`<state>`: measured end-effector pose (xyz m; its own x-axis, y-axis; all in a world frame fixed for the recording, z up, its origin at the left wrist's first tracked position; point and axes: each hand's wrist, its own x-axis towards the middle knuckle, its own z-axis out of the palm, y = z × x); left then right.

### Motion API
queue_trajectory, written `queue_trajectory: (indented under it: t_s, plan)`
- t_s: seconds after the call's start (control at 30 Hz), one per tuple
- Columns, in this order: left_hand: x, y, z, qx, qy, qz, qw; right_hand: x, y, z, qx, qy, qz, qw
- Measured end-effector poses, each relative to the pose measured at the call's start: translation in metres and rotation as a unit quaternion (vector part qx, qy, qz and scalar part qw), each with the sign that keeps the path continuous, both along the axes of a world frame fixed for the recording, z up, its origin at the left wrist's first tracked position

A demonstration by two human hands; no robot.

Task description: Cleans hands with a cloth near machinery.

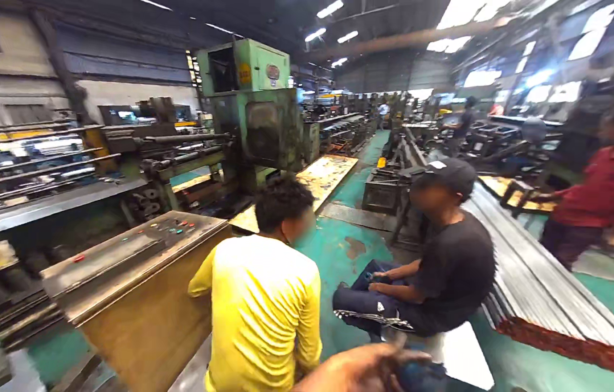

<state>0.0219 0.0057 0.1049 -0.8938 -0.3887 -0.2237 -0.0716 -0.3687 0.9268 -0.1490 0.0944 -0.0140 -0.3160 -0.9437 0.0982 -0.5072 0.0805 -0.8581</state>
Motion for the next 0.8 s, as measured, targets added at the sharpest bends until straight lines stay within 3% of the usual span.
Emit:
queue_trajectory:
  t_s: [0.03,0.1,0.2,0.47,0.57,0.7,0.73,0.8]
  plan:
    - [0.0,0.001,0.004,0.053,0.006,0.015,0.998,0.003,0.001,0.005,-0.013,0.016,-0.001,1.0]
    - [-0.004,-0.01,-0.019,0.163,0.059,0.0,0.985,0.002,-0.003,-0.002,-0.06,0.066,-0.007,0.996]
    - [-0.011,-0.015,-0.047,0.247,0.137,-0.004,0.959,-0.005,-0.008,-0.023,-0.11,0.119,-0.025,0.986]
    - [-0.016,-0.022,-0.081,0.281,0.245,-0.009,0.928,0.011,-0.01,-0.015,-0.22,0.081,-0.153,0.96]
    - [-0.009,-0.024,-0.08,0.221,0.204,0.037,0.953,0.013,-0.016,0.008,-0.22,-0.025,-0.224,0.949]
    - [0.007,-0.035,-0.077,0.012,0.117,0.103,0.988,-0.012,-0.021,0.01,-0.161,-0.229,-0.161,0.946]
    - [0.009,-0.04,-0.076,-0.02,0.114,0.093,0.989,-0.016,-0.017,0.012,-0.145,-0.32,-0.112,0.93]
    - [0.011,-0.044,-0.07,-0.058,0.117,0.064,0.989,-0.019,-0.011,0.017,-0.142,-0.506,-0.025,0.851]
